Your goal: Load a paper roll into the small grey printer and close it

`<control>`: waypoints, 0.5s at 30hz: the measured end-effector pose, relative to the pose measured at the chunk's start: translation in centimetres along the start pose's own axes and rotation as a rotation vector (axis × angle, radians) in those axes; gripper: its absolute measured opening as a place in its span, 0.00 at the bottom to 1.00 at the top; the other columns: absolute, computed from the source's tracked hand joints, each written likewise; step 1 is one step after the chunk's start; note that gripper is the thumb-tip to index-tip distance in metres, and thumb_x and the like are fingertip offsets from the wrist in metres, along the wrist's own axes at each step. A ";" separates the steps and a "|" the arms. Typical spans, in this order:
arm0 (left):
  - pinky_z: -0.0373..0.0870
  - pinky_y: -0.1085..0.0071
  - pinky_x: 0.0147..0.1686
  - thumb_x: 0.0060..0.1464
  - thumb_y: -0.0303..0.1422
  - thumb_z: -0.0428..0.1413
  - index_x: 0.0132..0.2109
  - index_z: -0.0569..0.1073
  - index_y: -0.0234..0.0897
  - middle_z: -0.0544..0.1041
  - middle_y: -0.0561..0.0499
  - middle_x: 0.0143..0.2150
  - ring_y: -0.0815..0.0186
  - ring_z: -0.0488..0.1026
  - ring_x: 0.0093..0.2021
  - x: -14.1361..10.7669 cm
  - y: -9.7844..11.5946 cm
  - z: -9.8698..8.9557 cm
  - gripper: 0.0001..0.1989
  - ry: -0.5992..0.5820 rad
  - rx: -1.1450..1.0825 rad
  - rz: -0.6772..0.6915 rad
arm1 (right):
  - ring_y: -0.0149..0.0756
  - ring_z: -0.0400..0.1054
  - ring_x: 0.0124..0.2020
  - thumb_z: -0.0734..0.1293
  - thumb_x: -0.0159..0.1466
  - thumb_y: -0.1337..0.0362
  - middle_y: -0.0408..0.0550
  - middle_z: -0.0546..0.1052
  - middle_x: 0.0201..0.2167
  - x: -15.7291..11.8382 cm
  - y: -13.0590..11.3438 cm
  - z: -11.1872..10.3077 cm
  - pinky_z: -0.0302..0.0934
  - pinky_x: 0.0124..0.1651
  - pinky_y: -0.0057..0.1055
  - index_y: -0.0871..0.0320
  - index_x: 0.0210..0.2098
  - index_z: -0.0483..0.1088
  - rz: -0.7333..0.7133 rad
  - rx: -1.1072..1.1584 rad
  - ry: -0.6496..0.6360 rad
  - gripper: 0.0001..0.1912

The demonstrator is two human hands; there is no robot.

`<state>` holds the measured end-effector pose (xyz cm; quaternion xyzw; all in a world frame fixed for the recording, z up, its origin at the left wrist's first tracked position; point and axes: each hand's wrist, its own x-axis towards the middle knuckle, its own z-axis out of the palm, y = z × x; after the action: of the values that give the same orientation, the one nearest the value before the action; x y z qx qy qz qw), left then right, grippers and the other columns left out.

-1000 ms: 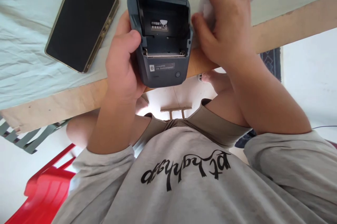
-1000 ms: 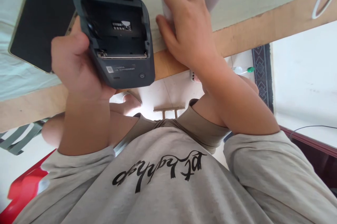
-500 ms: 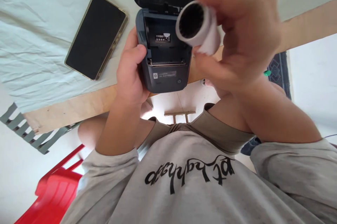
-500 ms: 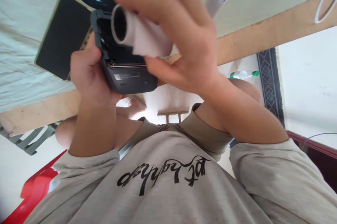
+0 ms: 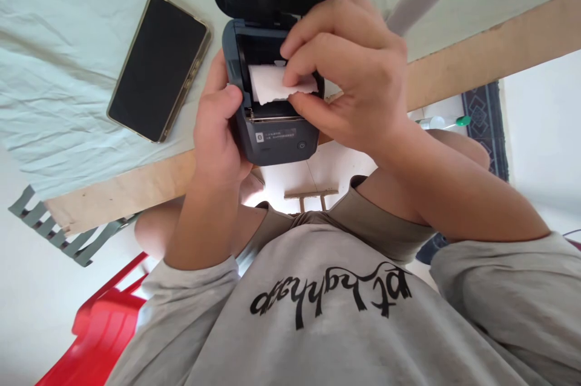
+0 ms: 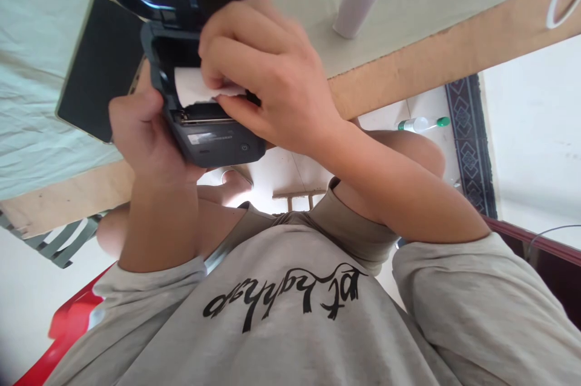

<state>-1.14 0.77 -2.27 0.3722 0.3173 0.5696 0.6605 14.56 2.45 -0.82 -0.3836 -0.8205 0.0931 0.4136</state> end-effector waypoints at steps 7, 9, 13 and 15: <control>0.65 0.59 0.43 0.42 0.48 0.52 0.45 0.67 0.43 0.70 0.49 0.35 0.59 0.69 0.39 0.3 -0.7 -1.1 0.23 -0.082 0.122 0.089 | 0.24 0.62 0.40 0.61 0.55 0.66 0.35 0.71 0.36 -1.2 -0.9 -0.4 0.58 0.44 0.30 0.54 0.30 0.66 -0.117 0.039 -0.066 0.04; 0.66 0.58 0.44 0.34 0.46 0.59 0.50 0.63 0.49 0.70 0.50 0.42 0.59 0.68 0.43 0.6 -1.1 -2.0 0.32 -0.099 0.168 0.112 | 0.26 0.62 0.41 0.61 0.55 0.64 0.35 0.72 0.36 -1.4 -1.2 -0.5 0.58 0.44 0.31 0.53 0.31 0.66 -0.118 0.034 -0.108 0.04; 0.65 0.54 0.52 0.25 0.40 0.67 0.52 0.62 0.52 0.68 0.51 0.51 0.53 0.67 0.53 1.0 -1.3 -3.3 0.41 -0.140 0.268 0.073 | 0.24 0.63 0.41 0.61 0.56 0.57 0.39 0.71 0.35 -1.2 -0.8 -0.9 0.60 0.47 0.30 0.55 0.32 0.67 -0.084 0.106 -0.083 0.09; 0.66 0.54 0.51 0.30 0.40 0.65 0.53 0.62 0.51 0.69 0.50 0.51 0.52 0.67 0.52 0.9 -1.1 -3.5 0.39 -0.154 0.291 0.110 | 0.23 0.63 0.41 0.60 0.57 0.58 0.41 0.70 0.34 -1.0 -0.2 -1.3 0.60 0.47 0.28 0.58 0.33 0.66 -0.029 0.129 0.040 0.10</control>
<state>-3.35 2.05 -5.05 0.5234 0.3241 0.5227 0.5898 15.78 1.43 -0.49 -0.3462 -0.8098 0.1320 0.4549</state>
